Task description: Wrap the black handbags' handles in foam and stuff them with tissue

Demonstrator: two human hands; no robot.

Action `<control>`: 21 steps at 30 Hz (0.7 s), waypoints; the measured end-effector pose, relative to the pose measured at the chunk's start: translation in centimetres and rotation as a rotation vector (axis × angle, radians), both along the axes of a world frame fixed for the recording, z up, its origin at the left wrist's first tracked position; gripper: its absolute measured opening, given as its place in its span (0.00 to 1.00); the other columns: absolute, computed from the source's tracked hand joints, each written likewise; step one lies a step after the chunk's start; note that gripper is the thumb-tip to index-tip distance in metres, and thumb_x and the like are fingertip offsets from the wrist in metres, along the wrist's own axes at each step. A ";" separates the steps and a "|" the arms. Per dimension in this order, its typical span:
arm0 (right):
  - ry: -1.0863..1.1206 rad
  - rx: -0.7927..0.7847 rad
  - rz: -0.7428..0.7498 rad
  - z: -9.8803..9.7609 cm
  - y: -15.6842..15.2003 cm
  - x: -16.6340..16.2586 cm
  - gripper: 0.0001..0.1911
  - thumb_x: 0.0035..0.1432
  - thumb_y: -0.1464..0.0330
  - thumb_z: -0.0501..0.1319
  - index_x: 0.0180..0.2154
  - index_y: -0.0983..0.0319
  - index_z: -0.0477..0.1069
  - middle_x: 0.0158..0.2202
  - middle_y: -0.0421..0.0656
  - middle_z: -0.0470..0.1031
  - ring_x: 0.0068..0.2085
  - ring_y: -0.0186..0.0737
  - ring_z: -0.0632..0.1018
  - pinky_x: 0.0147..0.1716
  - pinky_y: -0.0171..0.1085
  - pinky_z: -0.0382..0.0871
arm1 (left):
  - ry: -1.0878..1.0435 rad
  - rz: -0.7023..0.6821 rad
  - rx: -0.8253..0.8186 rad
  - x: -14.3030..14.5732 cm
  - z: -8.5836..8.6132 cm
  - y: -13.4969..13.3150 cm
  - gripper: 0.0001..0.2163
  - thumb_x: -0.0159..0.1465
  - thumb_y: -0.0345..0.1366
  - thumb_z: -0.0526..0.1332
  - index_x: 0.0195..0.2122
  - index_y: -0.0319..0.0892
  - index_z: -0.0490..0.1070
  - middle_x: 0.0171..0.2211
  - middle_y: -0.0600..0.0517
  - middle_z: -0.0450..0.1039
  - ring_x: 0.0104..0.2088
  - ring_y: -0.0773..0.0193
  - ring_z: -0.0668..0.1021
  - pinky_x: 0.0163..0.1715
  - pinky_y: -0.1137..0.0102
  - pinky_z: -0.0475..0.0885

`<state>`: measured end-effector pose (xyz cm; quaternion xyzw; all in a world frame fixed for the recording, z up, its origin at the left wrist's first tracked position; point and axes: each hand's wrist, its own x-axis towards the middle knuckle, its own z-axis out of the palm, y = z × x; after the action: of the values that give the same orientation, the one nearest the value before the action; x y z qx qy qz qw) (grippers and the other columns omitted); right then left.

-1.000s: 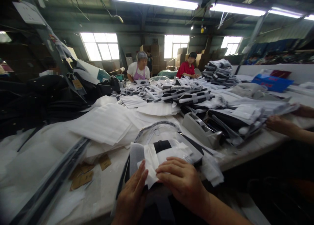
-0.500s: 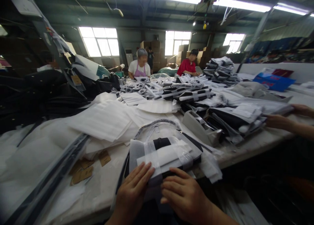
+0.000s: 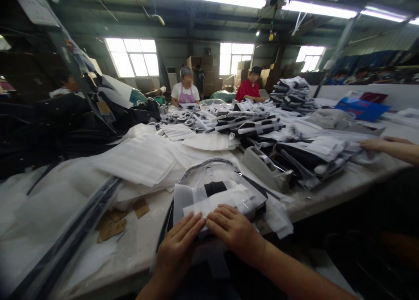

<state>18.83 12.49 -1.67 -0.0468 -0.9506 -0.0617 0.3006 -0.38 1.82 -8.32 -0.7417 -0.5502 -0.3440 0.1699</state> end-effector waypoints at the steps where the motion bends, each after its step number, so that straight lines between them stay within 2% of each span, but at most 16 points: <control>1: -0.012 0.031 0.009 0.1 0.1 -0.1 0.15 0.71 0.74 0.49 0.47 0.66 0.73 0.41 0.47 0.80 0.43 0.42 0.79 0.52 0.46 0.73 | -0.011 -0.006 -0.007 0.0 0.1 0.0 0.22 0.69 0.25 0.50 0.62 0.45 0.65 0.59 0.52 0.72 0.57 0.56 0.75 0.51 0.58 0.78; 4: -0.029 0.112 0.027 0.7 0.5 -0.6 0.14 0.71 0.74 0.49 0.45 0.67 0.73 0.40 0.48 0.80 0.41 0.43 0.79 0.46 0.44 0.75 | -0.079 -0.018 -0.074 0.1 1.1 -0.3 0.24 0.66 0.25 0.54 0.63 0.46 0.64 0.60 0.52 0.71 0.59 0.56 0.74 0.53 0.57 0.77; 8: -0.060 0.151 0.040 1.2 1.0 -1.3 0.12 0.70 0.74 0.51 0.43 0.66 0.73 0.39 0.47 0.79 0.38 0.42 0.78 0.40 0.41 0.76 | -0.167 -0.032 -0.197 0.3 2.6 -0.6 0.27 0.63 0.34 0.63 0.64 0.47 0.62 0.61 0.51 0.70 0.60 0.54 0.72 0.56 0.57 0.74; 13: -0.036 0.142 0.051 0.7 1.4 -1.1 0.10 0.69 0.74 0.54 0.44 0.66 0.73 0.39 0.47 0.79 0.39 0.42 0.78 0.40 0.41 0.75 | -0.158 0.028 -0.030 0.4 2.0 0.4 0.16 0.68 0.30 0.57 0.56 0.47 0.71 0.52 0.51 0.78 0.52 0.55 0.80 0.47 0.58 0.80; 18: -0.078 -0.028 -0.004 0.0 1.2 -1.0 0.08 0.68 0.72 0.56 0.46 0.64 0.72 0.43 0.46 0.78 0.45 0.42 0.77 0.48 0.42 0.72 | -0.098 0.032 0.024 0.4 1.3 0.9 0.16 0.69 0.29 0.55 0.55 0.47 0.72 0.51 0.53 0.78 0.50 0.56 0.81 0.46 0.59 0.81; 21: -0.123 -0.063 -0.052 -0.1 0.9 -1.3 0.07 0.67 0.72 0.58 0.45 0.64 0.71 0.43 0.46 0.78 0.46 0.43 0.76 0.49 0.43 0.71 | -0.066 0.031 0.041 0.3 1.3 0.8 0.16 0.69 0.29 0.54 0.55 0.46 0.72 0.52 0.53 0.78 0.50 0.57 0.80 0.46 0.60 0.80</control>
<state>17.56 13.40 -1.81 -0.0768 -0.9673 -0.0424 0.2382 -0.09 2.58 -7.00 -0.7176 -0.5598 -0.3770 0.1719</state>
